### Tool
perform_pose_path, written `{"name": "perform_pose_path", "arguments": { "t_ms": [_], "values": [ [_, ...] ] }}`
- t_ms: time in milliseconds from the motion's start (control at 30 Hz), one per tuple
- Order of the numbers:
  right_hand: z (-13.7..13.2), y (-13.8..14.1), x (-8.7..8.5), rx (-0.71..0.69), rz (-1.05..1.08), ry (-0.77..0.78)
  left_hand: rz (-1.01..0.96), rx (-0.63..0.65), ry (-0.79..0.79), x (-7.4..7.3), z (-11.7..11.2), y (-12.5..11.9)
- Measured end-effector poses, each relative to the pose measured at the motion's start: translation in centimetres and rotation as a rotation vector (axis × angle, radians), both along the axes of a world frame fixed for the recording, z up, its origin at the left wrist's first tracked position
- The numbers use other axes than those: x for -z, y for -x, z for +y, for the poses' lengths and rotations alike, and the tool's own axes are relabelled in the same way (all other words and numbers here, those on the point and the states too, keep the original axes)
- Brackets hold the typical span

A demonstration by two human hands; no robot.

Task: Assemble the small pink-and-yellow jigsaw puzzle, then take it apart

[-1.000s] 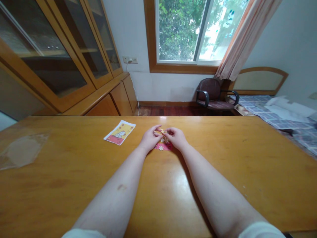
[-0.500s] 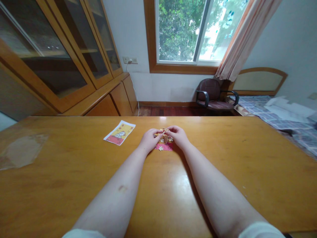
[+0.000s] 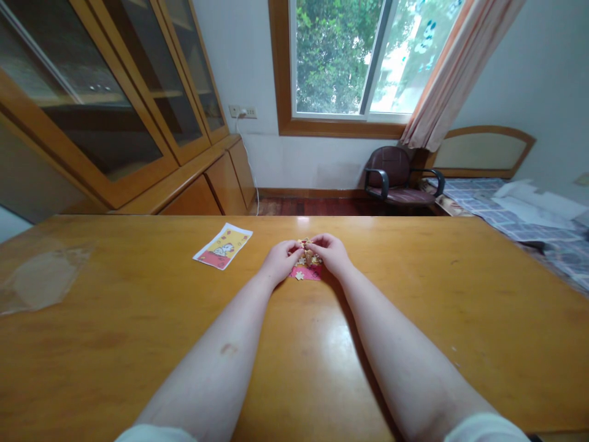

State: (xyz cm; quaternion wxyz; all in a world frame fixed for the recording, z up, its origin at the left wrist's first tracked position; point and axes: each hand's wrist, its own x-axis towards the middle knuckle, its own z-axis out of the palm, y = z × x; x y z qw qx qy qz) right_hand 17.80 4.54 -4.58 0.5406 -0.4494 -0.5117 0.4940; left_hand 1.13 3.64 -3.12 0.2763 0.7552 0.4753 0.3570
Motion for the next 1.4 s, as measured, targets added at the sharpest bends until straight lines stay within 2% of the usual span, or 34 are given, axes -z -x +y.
{"name": "perform_pose_path", "arguments": {
  "t_ms": [167, 267, 400, 500, 633, 800, 867, 1033, 1100, 1267, 1400],
  "values": [
    [0.3, -0.2, 0.2, -0.024, -0.012, 0.061, 0.019, -0.009, -0.013, 0.2, 0.0, 0.0],
    [0.5, -0.3, 0.6, 0.005, -0.064, 0.036, 0.025, -0.016, -0.019, 0.3, 0.1, 0.1],
    [0.5, -0.5, 0.8, 0.121, -0.360, -0.072, 0.119, -0.118, -0.032, 0.5, 0.4, 0.4],
    [0.3, -0.7, 0.5, 0.169, -0.597, -0.095, 0.221, -0.203, -0.041, 0.5, 0.6, 0.7],
    [0.4, -1.0, 0.4, 0.207, -0.717, -0.110, 0.302, -0.253, -0.031, 0.5, 0.6, 0.9],
    [0.6, -1.1, 0.7, 0.180, -0.765, -0.226, 0.286, -0.294, -0.046, 0.3, 0.5, 0.8],
    [0.6, -1.1, 0.8, 0.161, -0.771, -0.221, 0.256, -0.255, -0.064, 0.2, 0.4, 0.7],
    [0.6, -1.2, 0.9, 0.210, -0.744, -0.149, 0.297, 0.047, -0.155, 0.3, -0.2, 0.1],
    [0.5, -1.2, 0.8, 0.237, -0.741, -0.129, 0.329, 0.108, -0.159, 0.4, -0.4, -0.1],
    [0.5, -1.1, 0.4, 0.229, -0.706, -0.135, 0.352, 0.106, -0.096, 0.1, 0.0, -0.1],
    [0.0, -0.9, 0.0, 0.154, -0.623, -0.169, 0.241, 0.093, -0.099, 0.0, 0.2, 0.1]
  ]
}}
